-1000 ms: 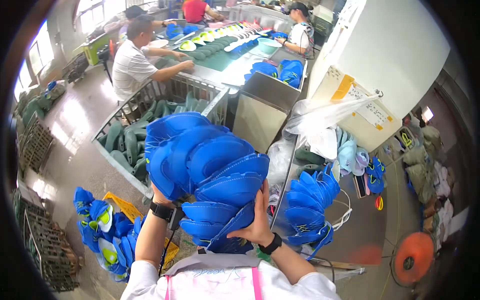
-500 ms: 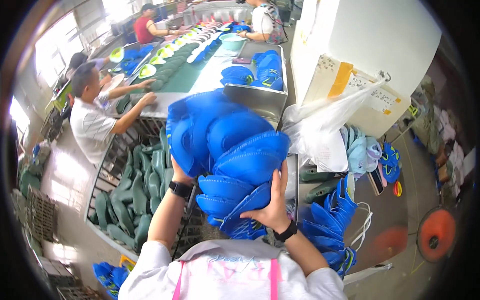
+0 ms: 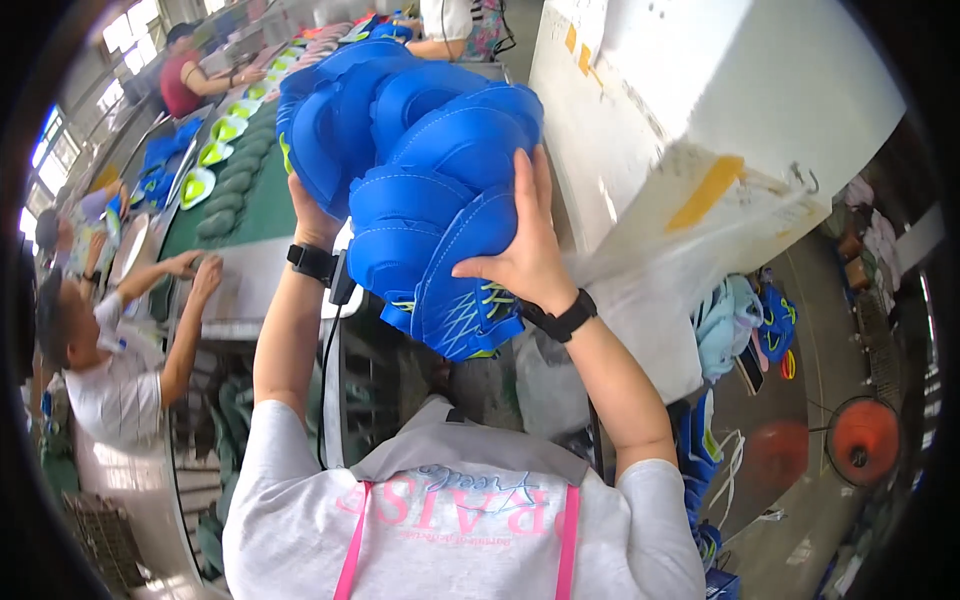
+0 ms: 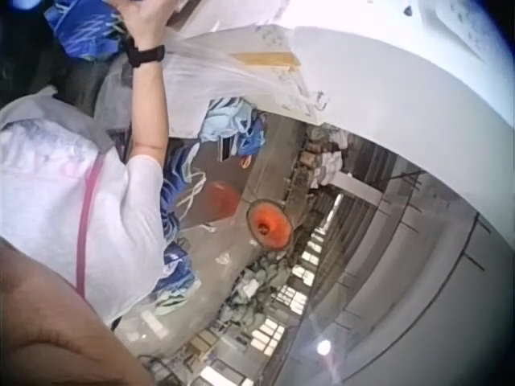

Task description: The recorder bundles blue shoe components together using a white string or strap in a shoe factory environment.

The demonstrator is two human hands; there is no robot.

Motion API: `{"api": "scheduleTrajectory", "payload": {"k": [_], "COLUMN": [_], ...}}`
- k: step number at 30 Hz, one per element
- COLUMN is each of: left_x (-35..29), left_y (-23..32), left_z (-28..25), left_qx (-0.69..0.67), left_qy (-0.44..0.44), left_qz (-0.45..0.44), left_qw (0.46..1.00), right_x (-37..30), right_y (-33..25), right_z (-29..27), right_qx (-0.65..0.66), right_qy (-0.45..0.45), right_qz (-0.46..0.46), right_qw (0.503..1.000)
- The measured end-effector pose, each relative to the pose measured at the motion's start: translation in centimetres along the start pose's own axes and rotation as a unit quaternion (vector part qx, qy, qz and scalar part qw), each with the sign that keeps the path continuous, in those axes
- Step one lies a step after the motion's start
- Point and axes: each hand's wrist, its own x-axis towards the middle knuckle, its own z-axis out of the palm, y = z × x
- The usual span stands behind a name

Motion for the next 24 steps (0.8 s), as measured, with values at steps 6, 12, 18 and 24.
{"api": "scheduleTrajectory", "payload": {"k": [6, 12, 18, 24], "left_x": [14.0, 24.2, 25.2, 26.5], "left_y": [-1.1, -11.2, -15.9, -13.6], "left_z": [-5.5, -19.0, -26.4, -24.3], "left_qx": [-0.027, 0.130, 0.689, 0.776], "left_qy": [-0.044, 0.045, -0.001, -0.127], "left_qz": [-0.010, -0.182, -0.281, -0.298], "left_qw": [0.999, 0.974, 0.668, 0.541], "right_x": [11.5, 16.1, 13.9, 12.2], "right_y": [9.5, 21.4, 20.1, 21.0], "right_z": [5.2, 11.7, 12.8, 13.6], "right_qx": [-0.046, -0.141, -0.254, -0.244], "right_qy": [-0.042, -0.198, -0.336, -0.335], "right_qz": [0.021, 0.198, 0.259, 0.292], "right_qw": [0.998, 0.950, 0.870, 0.862]}}
